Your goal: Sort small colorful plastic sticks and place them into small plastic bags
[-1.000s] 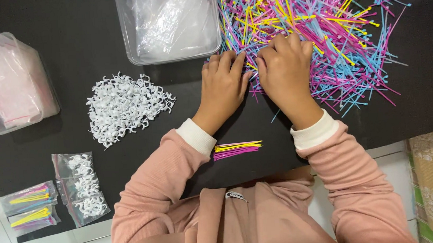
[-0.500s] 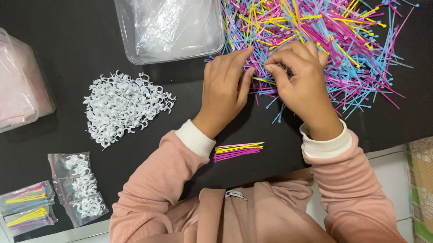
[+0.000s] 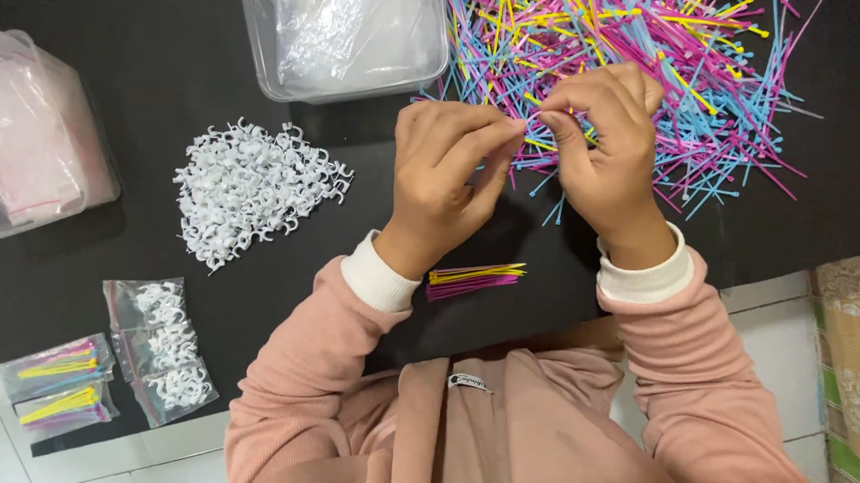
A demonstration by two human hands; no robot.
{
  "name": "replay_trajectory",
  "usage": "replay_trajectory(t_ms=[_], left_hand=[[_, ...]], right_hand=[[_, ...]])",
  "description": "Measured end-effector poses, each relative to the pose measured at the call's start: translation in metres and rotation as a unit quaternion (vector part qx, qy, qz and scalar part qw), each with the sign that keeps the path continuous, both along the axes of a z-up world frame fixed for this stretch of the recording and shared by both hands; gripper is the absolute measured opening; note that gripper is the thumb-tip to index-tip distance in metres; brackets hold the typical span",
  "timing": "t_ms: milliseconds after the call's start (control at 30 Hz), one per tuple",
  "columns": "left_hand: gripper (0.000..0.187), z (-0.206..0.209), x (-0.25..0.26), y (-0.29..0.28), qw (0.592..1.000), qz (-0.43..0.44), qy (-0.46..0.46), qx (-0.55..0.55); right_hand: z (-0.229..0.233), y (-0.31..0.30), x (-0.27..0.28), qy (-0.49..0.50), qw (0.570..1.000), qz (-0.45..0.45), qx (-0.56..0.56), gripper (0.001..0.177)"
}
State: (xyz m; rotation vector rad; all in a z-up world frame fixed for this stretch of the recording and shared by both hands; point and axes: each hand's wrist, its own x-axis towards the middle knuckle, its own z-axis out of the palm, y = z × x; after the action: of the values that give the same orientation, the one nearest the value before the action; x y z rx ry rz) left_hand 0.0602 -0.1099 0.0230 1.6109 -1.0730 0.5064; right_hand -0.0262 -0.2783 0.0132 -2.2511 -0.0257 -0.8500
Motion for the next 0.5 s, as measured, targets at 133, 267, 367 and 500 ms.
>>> replay_trajectory(t_ms=[133,267,367,500], left_hand=[[0.014,0.018,-0.005,0.013,0.999,-0.010,0.036,0.006],[0.006,0.030,-0.015,0.036,0.993,-0.011,0.087,0.081],[0.005,0.030,-0.024,0.061,0.981,-0.015,0.113,0.157],[0.003,0.027,-0.036,0.091,0.929,-0.032,0.199,0.310]], right_hand=[[0.022,0.010,-0.013,-0.017,1.000,0.016,0.010,0.010],[0.023,0.020,-0.031,0.013,0.999,0.034,-0.003,0.007],[0.012,0.034,-0.043,0.040,0.998,0.054,0.003,0.002],[-0.006,0.057,-0.057,0.094,0.988,0.109,0.057,0.003]])
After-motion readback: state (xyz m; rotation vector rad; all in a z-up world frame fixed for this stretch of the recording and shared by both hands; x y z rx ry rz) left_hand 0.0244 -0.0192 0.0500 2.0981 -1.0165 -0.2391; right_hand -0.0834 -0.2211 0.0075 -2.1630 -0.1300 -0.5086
